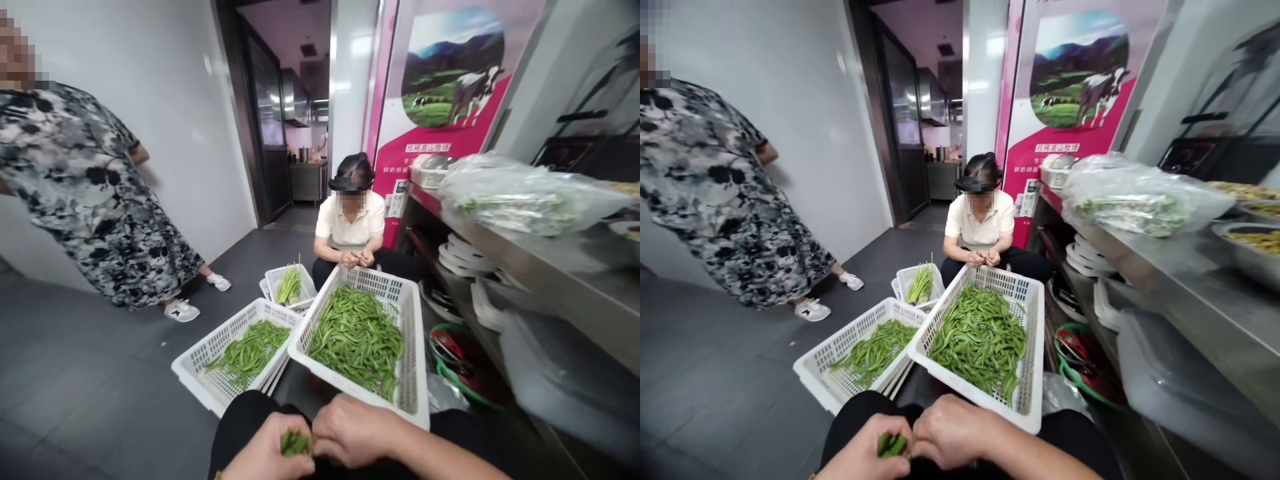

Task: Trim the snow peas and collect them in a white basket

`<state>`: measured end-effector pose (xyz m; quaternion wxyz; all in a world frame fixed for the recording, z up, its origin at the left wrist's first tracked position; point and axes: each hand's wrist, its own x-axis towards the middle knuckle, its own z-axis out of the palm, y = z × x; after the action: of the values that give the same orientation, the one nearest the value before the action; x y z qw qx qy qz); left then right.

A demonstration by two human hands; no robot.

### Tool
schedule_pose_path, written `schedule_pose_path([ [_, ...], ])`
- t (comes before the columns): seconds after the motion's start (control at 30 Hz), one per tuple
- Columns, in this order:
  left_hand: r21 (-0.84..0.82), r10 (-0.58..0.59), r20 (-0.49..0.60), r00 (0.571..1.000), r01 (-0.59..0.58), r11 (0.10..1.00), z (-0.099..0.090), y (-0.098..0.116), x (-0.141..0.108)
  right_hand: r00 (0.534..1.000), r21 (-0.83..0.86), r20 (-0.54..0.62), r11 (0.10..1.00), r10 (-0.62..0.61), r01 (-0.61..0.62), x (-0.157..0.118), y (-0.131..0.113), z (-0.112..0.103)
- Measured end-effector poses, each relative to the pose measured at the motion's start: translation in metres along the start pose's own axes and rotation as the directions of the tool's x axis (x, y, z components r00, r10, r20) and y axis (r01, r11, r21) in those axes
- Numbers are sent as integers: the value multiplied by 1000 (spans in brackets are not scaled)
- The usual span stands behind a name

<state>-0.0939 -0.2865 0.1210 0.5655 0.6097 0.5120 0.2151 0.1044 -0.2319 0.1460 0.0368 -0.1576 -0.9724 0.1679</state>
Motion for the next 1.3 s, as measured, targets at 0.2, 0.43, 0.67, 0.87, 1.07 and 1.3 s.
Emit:
schedule_pose_path([
  [0.2, 54, 216, -121, 969, -211, 976, 10, 11, 10, 927, 772, -194, 633, 322, -59, -6, 5, 26],
  [0.43, -377, 1, -564, 825, -259, 889, 18, 17, 24, 821, 926, -201, 376, 534, -18, -8, 10, 34],
  [0.67, -823, -328, -520, 789, -360, 440, -25, 7, 33, 914, 581, -174, 788, 367, -206, -51, 32, 26],
  [0.87, -943, -343, -251, 905, -148, 298, -12, -20, 26, 794, 221, -104, 793, 598, -568, -43, 99, 8],
  [1.07, -936, -109, -90, 990, -47, 348, 4, -23, 22, 674, -208, 14, 662, 738, -720, 3, 175, 29],
  [1.3, -859, -130, -135, 982, -51, 510, -1, -14, 21, 665, -209, -98, 638, 740, -741, -19, 149, 15],
])
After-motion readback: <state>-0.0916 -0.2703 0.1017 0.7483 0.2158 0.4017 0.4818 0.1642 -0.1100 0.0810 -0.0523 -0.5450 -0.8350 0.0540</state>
